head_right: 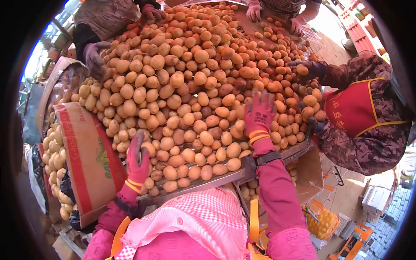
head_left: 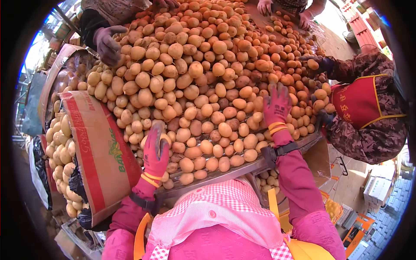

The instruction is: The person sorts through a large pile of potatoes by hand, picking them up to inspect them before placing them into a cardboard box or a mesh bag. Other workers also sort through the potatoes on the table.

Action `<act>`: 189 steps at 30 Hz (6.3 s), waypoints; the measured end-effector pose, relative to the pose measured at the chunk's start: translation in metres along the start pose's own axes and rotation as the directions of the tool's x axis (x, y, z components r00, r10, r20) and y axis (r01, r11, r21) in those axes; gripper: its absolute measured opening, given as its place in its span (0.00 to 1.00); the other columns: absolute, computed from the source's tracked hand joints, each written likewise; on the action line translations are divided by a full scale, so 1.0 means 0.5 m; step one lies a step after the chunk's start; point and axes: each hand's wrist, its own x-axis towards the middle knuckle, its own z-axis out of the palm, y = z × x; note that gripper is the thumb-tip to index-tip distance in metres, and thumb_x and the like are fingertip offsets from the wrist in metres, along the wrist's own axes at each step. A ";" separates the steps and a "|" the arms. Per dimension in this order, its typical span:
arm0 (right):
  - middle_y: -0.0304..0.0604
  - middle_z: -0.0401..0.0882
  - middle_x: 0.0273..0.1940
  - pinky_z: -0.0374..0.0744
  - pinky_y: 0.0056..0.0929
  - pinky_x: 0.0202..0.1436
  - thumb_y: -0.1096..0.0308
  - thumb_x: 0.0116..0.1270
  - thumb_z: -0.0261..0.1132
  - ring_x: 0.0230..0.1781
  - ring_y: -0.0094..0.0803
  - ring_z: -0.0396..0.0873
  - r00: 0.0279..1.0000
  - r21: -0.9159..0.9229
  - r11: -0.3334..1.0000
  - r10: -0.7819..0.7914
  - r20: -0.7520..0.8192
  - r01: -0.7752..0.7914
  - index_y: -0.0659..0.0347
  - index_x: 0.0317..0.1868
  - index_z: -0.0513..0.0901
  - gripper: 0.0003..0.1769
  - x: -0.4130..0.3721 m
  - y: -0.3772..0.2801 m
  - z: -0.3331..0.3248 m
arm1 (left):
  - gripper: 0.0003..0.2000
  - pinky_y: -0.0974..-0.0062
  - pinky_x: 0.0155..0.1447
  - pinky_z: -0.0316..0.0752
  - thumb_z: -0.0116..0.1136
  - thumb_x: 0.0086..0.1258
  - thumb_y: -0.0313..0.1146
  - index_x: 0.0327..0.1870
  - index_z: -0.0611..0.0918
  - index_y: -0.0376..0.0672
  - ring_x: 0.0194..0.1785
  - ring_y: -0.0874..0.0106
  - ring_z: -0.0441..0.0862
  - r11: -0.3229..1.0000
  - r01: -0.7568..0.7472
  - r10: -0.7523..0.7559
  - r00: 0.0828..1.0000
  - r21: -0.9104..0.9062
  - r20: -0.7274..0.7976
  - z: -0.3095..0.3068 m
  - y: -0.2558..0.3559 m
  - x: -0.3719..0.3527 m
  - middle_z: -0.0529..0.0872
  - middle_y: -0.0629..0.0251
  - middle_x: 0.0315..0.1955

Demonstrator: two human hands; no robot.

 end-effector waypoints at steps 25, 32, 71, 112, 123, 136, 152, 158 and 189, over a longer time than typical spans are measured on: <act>0.45 0.64 0.76 0.58 0.55 0.78 0.48 0.62 0.69 0.75 0.48 0.63 0.830 0.245 0.886 -0.458 0.317 0.395 0.47 0.75 0.69 0.41 -0.158 -0.144 -0.038 | 0.28 0.43 0.78 0.56 0.62 0.67 0.36 0.69 0.74 0.38 0.75 0.46 0.64 0.860 -0.062 0.010 0.994 0.506 0.105 -0.030 0.013 -0.153 0.71 0.48 0.70; 0.45 0.64 0.76 0.59 0.54 0.78 0.52 0.62 0.71 0.75 0.49 0.63 0.812 -0.072 0.858 -0.449 0.372 0.508 0.47 0.75 0.70 0.40 -0.148 -0.116 -0.041 | 0.32 0.49 0.78 0.57 0.63 0.68 0.33 0.73 0.68 0.36 0.76 0.43 0.62 0.892 0.081 -0.092 0.996 0.444 0.005 0.000 0.004 -0.195 0.63 0.43 0.75; 0.46 0.53 0.81 0.55 0.69 0.76 0.43 0.65 0.64 0.83 0.54 0.45 0.944 -0.205 0.942 0.297 0.143 -0.266 0.35 0.76 0.69 0.38 -0.061 0.070 -0.053 | 0.32 0.42 0.80 0.51 0.59 0.67 0.43 0.71 0.73 0.40 0.75 0.52 0.65 0.748 -0.212 0.025 0.956 0.628 0.293 0.106 0.091 0.044 0.73 0.52 0.70; 0.44 0.73 0.67 0.76 0.34 0.68 0.66 0.60 0.73 0.65 0.36 0.75 0.876 0.836 -0.264 -0.168 0.452 -0.482 0.55 0.68 0.75 0.34 0.269 -0.015 -0.106 | 0.30 0.41 0.81 0.49 0.60 0.67 0.42 0.69 0.74 0.38 0.72 0.54 0.69 0.770 -0.119 -0.032 0.974 0.627 0.224 0.128 0.063 0.023 0.77 0.52 0.63; 0.39 0.74 0.67 0.79 0.28 0.64 0.79 0.64 0.68 0.61 0.28 0.78 0.895 0.893 -0.115 -0.160 0.416 -0.436 0.59 0.69 0.74 0.31 0.102 -0.098 -0.185 | 0.30 0.41 0.81 0.48 0.60 0.66 0.42 0.69 0.74 0.38 0.71 0.54 0.71 0.772 -0.153 0.030 0.978 0.616 0.205 0.125 0.061 -0.005 0.78 0.52 0.62; 0.42 0.81 0.52 0.85 0.25 0.41 0.56 0.81 0.57 0.47 0.27 0.84 0.878 0.853 -0.278 0.063 0.474 -0.441 0.61 0.64 0.76 0.21 -0.060 -0.099 -0.156 | 0.29 0.44 0.83 0.45 0.59 0.67 0.41 0.68 0.74 0.38 0.73 0.54 0.68 0.791 -0.183 0.075 0.976 0.584 0.203 0.134 0.011 -0.038 0.76 0.52 0.65; 0.44 0.84 0.51 0.88 0.37 0.50 0.53 0.78 0.63 0.51 0.36 0.85 0.793 0.751 -0.535 0.224 0.567 -0.386 0.63 0.59 0.80 0.22 -0.282 -0.009 -0.154 | 0.29 0.44 0.82 0.48 0.59 0.68 0.41 0.68 0.74 0.38 0.72 0.54 0.69 0.758 -0.227 0.140 0.972 0.612 0.188 0.141 0.011 -0.034 0.76 0.53 0.66; 0.47 0.86 0.44 0.86 0.34 0.49 0.45 0.78 0.59 0.41 0.36 0.86 0.624 0.486 -0.603 -0.025 0.781 -0.632 0.64 0.54 0.81 0.27 -0.428 0.322 -0.342 | 0.29 0.44 0.81 0.49 0.59 0.68 0.41 0.68 0.74 0.38 0.72 0.54 0.69 0.749 -0.241 0.157 0.969 0.617 0.188 0.139 0.018 -0.029 0.76 0.54 0.66; 0.53 0.69 0.72 0.62 0.47 0.78 0.52 0.72 0.62 0.77 0.53 0.61 0.983 0.031 0.999 0.009 0.181 -0.015 0.54 0.60 0.83 0.22 0.222 0.218 0.049 | 0.26 0.37 0.77 0.55 0.60 0.63 0.38 0.64 0.79 0.41 0.69 0.48 0.70 0.852 0.026 -0.004 0.999 0.523 -0.043 0.048 0.026 -0.031 0.76 0.49 0.64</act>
